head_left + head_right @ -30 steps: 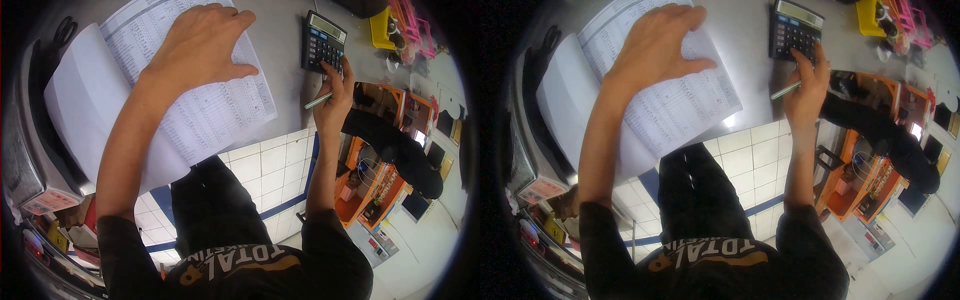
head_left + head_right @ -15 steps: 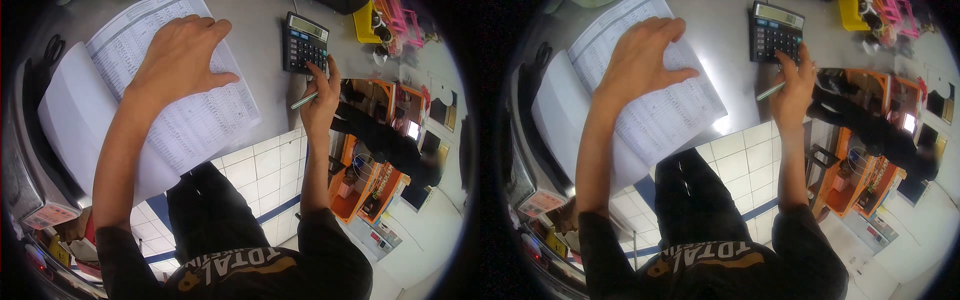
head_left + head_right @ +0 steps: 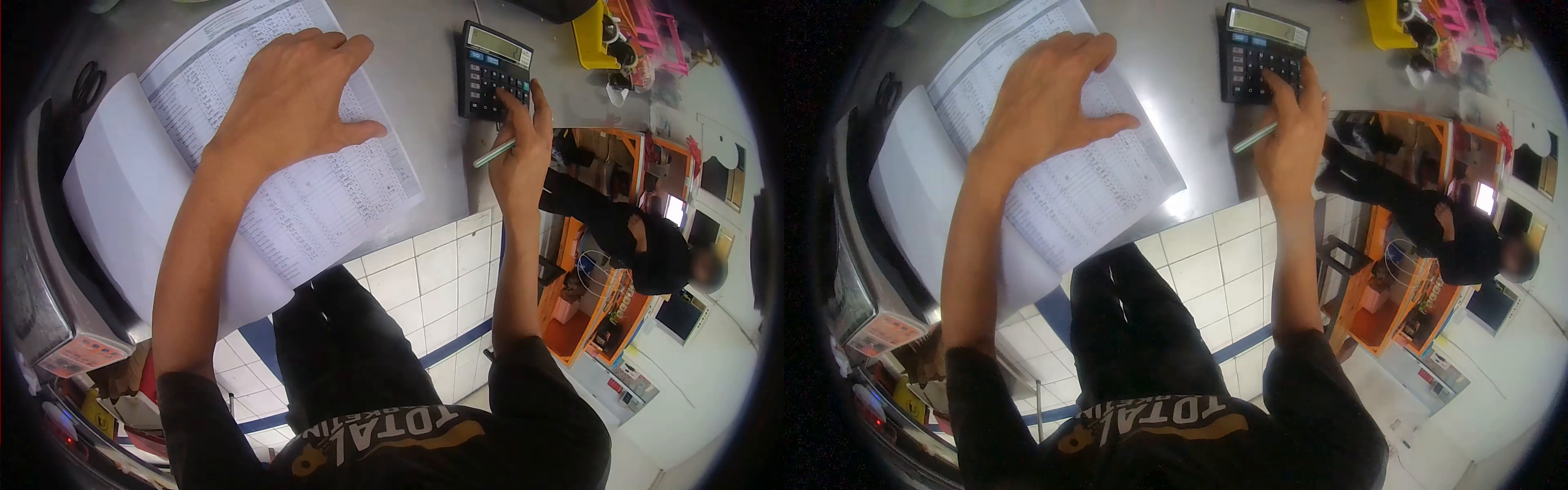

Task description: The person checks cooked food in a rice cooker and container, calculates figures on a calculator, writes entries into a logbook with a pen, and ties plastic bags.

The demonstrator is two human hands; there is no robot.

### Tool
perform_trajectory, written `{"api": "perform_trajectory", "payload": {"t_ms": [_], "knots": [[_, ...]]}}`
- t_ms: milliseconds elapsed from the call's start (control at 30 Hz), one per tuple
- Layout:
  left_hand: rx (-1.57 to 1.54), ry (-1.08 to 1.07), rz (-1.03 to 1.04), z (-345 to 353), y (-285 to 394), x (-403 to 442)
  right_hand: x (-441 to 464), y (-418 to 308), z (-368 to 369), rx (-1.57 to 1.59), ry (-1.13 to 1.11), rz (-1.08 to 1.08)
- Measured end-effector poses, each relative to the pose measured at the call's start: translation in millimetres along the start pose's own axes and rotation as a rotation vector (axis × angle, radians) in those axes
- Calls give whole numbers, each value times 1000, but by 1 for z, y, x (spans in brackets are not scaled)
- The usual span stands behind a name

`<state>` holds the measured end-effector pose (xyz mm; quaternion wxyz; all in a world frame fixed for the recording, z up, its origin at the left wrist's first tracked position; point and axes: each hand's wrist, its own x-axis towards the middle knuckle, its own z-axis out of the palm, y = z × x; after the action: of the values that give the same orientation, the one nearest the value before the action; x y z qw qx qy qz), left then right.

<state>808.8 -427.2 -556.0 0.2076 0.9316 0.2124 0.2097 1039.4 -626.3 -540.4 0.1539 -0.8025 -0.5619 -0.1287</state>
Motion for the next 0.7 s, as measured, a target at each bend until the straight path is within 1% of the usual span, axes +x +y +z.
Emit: {"api": "perform_trajectory", "payload": {"t_ms": [67,133,167,233,267,333,467,533,567,633,700], "knots": [[14,51,15,2,-1,-1,10,-3,1,19,12,-5],[9,18,-1,1,0,0,17,-5,2,-60,-14,-114],[4,-15,-18,0,0,0,18,-6,1,-60,-14,-114],[5,-9,-12,1,-1,0,19,-5,0,-16,-79,-49],[5,-3,-7,1,-1,0,18,-3,-1,-14,-80,-50],[5,4,-4,1,0,0,12,3,-2,15,-18,44],[9,22,1,3,0,0,6,9,0,38,-54,23],[4,21,3,2,-1,-1,2,2,-6,55,-31,74],[-1,20,6,2,-1,-1,-1,2,-7,54,-30,74],[-1,5,-1,0,0,0,-9,4,-6,28,-10,-24],[-2,-9,-6,0,0,-1,-14,1,-7,10,-31,-35]]}}
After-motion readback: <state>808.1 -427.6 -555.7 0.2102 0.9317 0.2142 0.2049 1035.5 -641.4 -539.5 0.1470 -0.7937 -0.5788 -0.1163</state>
